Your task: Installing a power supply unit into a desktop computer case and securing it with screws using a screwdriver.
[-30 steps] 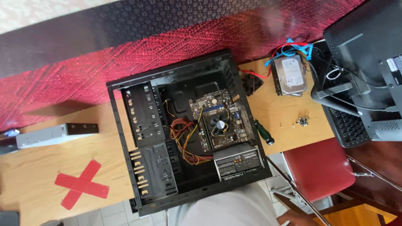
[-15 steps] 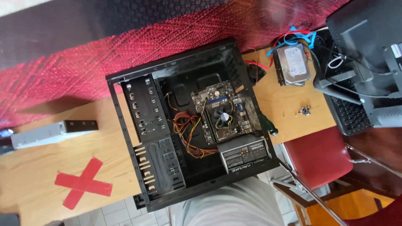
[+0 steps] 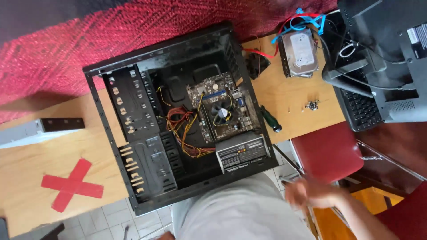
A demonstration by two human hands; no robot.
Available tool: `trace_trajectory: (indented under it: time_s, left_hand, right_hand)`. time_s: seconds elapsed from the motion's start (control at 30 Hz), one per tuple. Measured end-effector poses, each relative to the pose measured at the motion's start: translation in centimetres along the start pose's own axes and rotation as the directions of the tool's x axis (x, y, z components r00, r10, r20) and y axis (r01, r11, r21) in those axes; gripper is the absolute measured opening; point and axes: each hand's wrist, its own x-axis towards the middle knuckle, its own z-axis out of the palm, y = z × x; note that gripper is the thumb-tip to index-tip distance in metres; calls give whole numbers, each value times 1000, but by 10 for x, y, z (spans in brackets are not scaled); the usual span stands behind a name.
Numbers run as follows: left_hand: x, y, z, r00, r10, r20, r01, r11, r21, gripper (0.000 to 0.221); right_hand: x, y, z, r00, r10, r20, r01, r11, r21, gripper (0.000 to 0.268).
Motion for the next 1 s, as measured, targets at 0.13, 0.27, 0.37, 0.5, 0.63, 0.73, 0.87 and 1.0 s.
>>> trace_trajectory:
  time_s: [0.13, 0.27, 0.37, 0.5, 0.63, 0.73, 0.87, 1.0]
  left_hand:
    - [27, 41, 26, 998, -2, -69, 0, 1000, -23, 26]
    - [78, 109, 53, 900, 363, -241, -366, 930, 35, 20]
    - [119, 164, 89, 824, 470, -316, -461, 881, 107, 16]
    - [165, 182, 146, 729, 618, -294, -676, 719, -162, 20]
    - [188, 170, 187, 724, 585, -364, -689, 623, -369, 19]
    - [196, 159, 198, 718, 579, -386, -694, 636, -337, 20]
    - [201, 147, 201, 718, 564, -407, -694, 615, -373, 19]
    - [206, 150, 198, 723, 561, -403, -691, 607, -393, 19]
  right_hand:
    - [78, -39, -108, 617, -519, -591, 187, 826, -531, 18]
    - [155, -63, -165, 204, -889, -411, 262, 454, -852, 29]
    - [148, -87, -173, -34, -752, -658, 268, 628, -731, 32]
    - [147, -84, -218, 4, -686, -728, 214, 711, -670, 33]
    - [159, -76, -206, 264, -840, -475, 304, 539, -785, 36]
    - [117, -113, -131, 528, -693, -491, 101, 625, -774, 55]
    - [128, -118, -97, 540, -676, -502, 72, 631, -773, 64]
    - [150, -97, -116, 563, -652, -508, 73, 651, -755, 45]
